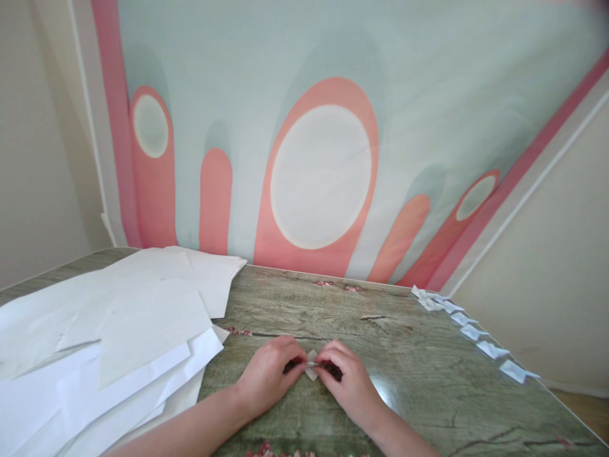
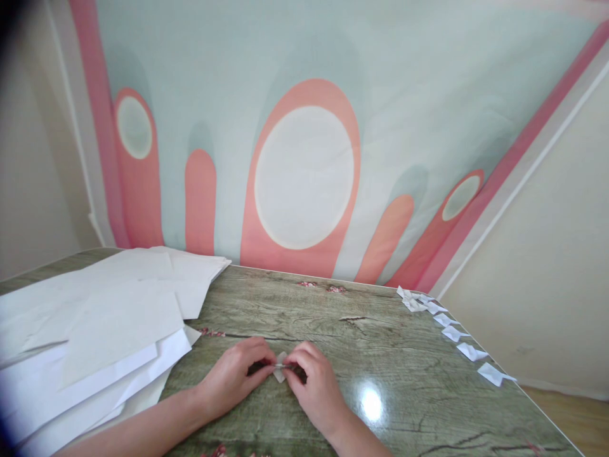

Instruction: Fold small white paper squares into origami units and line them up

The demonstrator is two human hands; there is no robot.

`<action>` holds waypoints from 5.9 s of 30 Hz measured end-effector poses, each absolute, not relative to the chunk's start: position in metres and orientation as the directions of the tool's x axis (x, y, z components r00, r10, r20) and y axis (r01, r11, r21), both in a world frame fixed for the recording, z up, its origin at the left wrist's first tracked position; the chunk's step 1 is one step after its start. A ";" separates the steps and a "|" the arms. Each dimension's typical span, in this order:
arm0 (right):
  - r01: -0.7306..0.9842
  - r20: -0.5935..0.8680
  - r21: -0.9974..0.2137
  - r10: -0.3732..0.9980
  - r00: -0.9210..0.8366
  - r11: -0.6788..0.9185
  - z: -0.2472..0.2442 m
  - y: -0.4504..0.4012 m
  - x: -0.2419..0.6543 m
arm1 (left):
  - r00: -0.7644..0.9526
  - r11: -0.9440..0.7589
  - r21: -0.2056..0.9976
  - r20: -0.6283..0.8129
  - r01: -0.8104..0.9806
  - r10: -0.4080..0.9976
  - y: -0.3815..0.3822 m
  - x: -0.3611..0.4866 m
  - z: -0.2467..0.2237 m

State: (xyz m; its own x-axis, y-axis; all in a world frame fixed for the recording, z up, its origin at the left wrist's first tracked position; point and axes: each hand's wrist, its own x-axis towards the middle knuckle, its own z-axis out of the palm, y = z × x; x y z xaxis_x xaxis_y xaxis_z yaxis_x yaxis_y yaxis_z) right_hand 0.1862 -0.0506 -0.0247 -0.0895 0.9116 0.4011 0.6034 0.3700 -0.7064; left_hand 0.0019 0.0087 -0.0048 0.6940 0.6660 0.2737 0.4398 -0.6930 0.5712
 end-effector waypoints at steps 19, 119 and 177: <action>0.708 0.445 -0.563 0.878 -0.175 0.427 -0.019 -0.054 0.182 | 0.707 -0.731 0.496 0.286 0.469 0.647 0.007 0.004 -0.003; 0.588 0.475 -0.723 0.879 0.043 0.362 -0.025 -0.049 0.197 | 0.621 -0.673 0.479 0.291 0.564 0.728 0.015 -0.004 -0.002; 0.603 0.482 -0.706 0.876 0.025 0.371 -0.022 -0.050 0.195 | 0.588 -0.672 0.564 0.361 0.480 0.723 0.016 -0.004 -0.009</action>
State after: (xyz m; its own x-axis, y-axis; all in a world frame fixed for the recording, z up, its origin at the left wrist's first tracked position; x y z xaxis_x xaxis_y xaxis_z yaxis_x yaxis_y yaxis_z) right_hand 0.1945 -0.0502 -0.0220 0.0253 0.8759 0.4819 0.6033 0.3709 -0.7060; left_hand -0.0037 0.0160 -0.0086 0.5884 0.7235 0.3611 0.4796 -0.6718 0.5645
